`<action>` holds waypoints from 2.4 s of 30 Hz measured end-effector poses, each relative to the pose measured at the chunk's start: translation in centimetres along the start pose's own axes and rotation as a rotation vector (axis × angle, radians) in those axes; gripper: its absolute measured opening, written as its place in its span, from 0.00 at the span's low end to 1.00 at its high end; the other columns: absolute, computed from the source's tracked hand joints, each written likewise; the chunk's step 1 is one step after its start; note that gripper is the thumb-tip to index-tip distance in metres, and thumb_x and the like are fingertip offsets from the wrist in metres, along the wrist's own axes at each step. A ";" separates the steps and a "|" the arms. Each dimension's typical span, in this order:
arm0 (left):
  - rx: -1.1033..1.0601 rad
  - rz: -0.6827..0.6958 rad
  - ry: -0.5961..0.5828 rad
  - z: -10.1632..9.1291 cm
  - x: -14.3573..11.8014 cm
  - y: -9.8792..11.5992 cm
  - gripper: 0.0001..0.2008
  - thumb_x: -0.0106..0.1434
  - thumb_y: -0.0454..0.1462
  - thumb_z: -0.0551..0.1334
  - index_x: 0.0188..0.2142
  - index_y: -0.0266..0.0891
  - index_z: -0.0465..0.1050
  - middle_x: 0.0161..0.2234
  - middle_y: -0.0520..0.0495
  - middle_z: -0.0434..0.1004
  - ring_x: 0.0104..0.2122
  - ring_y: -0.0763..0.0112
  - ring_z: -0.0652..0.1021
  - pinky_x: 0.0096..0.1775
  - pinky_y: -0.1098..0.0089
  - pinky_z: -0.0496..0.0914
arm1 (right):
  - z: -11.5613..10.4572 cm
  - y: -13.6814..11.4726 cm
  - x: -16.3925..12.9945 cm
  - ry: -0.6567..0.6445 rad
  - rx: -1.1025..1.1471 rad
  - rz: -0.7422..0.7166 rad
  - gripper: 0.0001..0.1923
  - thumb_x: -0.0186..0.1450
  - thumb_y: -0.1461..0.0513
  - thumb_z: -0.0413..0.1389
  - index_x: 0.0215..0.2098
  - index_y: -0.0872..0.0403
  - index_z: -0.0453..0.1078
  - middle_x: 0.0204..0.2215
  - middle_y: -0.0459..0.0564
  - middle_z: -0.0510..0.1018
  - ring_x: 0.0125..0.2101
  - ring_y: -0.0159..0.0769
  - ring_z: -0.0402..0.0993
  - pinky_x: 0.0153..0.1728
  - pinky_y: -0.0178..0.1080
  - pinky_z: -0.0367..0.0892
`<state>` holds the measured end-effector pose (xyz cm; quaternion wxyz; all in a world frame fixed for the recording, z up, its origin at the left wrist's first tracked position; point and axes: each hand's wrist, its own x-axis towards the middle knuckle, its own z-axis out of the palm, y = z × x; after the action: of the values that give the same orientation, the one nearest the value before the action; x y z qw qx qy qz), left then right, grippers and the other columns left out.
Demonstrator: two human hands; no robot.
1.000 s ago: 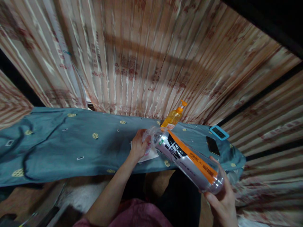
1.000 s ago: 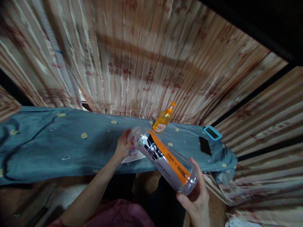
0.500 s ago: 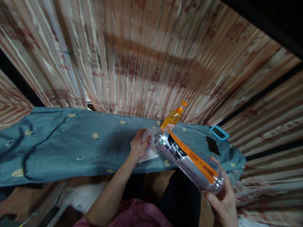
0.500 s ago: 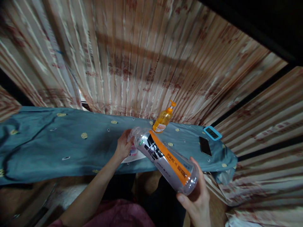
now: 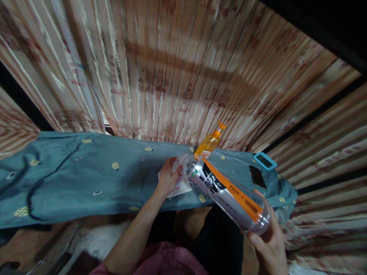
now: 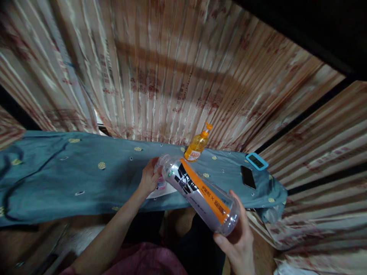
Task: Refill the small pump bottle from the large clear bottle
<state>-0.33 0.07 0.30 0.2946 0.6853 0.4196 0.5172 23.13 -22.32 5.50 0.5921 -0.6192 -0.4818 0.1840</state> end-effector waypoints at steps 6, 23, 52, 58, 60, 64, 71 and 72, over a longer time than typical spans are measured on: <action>-0.012 -0.005 -0.005 0.0 0.0 0.2 0.21 0.68 0.50 0.53 0.47 0.38 0.73 0.44 0.38 0.82 0.46 0.53 0.82 0.50 0.54 0.75 | 0.1 -0.1 -0.1 0.010 0.029 0.007 0.49 0.55 0.44 0.71 0.69 0.50 0.63 0.70 0.59 0.66 0.65 0.62 0.68 0.56 0.49 0.71; -0.009 0.021 -0.012 0.4 0.1 -0.4 0.21 0.69 0.52 0.54 0.46 0.39 0.75 0.43 0.39 0.82 0.46 0.54 0.81 0.51 0.55 0.75 | 0.8 -0.2 0.3 0.009 0.156 0.048 0.50 0.56 0.49 0.71 0.71 0.50 0.60 0.68 0.60 0.68 0.60 0.60 0.74 0.43 0.45 0.79; 0.005 0.036 -0.014 0.3 0.0 0.0 0.19 0.70 0.49 0.54 0.46 0.39 0.74 0.43 0.39 0.81 0.45 0.55 0.82 0.51 0.53 0.75 | -0.1 0.9 1.6 -0.033 0.184 0.064 0.46 0.57 0.52 0.70 0.70 0.48 0.62 0.69 0.58 0.68 0.60 0.60 0.74 0.44 0.45 0.78; -0.009 0.017 -0.019 0.2 -0.2 0.0 0.22 0.71 0.52 0.53 0.48 0.39 0.74 0.44 0.38 0.81 0.46 0.54 0.82 0.51 0.53 0.75 | -1.9 1.5 2.4 -0.151 0.104 0.038 0.50 0.57 0.51 0.71 0.73 0.47 0.58 0.68 0.56 0.69 0.61 0.61 0.73 0.51 0.46 0.77; -0.019 0.024 -0.020 0.2 -0.2 -0.1 0.24 0.71 0.54 0.52 0.48 0.38 0.74 0.44 0.38 0.81 0.46 0.53 0.82 0.50 0.53 0.76 | -2.0 1.6 2.4 -0.132 0.054 -0.002 0.49 0.57 0.49 0.70 0.73 0.47 0.58 0.68 0.55 0.69 0.62 0.58 0.73 0.54 0.44 0.75; -0.009 0.012 -0.017 0.3 -0.4 -0.1 0.27 0.71 0.56 0.51 0.48 0.37 0.74 0.44 0.37 0.81 0.45 0.53 0.82 0.50 0.54 0.76 | -1.5 1.0 2.0 -0.048 -0.025 -0.036 0.50 0.58 0.45 0.68 0.73 0.49 0.58 0.71 0.53 0.64 0.64 0.57 0.70 0.56 0.41 0.73; 0.015 0.028 -0.013 0.2 -0.6 0.1 0.25 0.72 0.54 0.51 0.48 0.37 0.74 0.43 0.38 0.81 0.43 0.56 0.82 0.47 0.57 0.76 | -1.6 -0.1 1.7 -0.076 -0.131 -0.060 0.50 0.60 0.43 0.65 0.74 0.51 0.56 0.70 0.55 0.65 0.65 0.64 0.67 0.55 0.49 0.74; 0.020 0.031 -0.014 0.1 -0.6 0.1 0.25 0.72 0.54 0.51 0.49 0.37 0.74 0.43 0.39 0.81 0.43 0.56 0.82 0.47 0.57 0.77 | -1.7 -0.1 1.7 -0.076 -0.158 -0.075 0.50 0.60 0.43 0.66 0.74 0.51 0.56 0.70 0.55 0.66 0.65 0.64 0.67 0.56 0.50 0.73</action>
<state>-0.24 -0.53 0.06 0.2829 0.6982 0.4120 0.5126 25.26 -21.86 6.56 0.5291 -0.6380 -0.5400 0.1464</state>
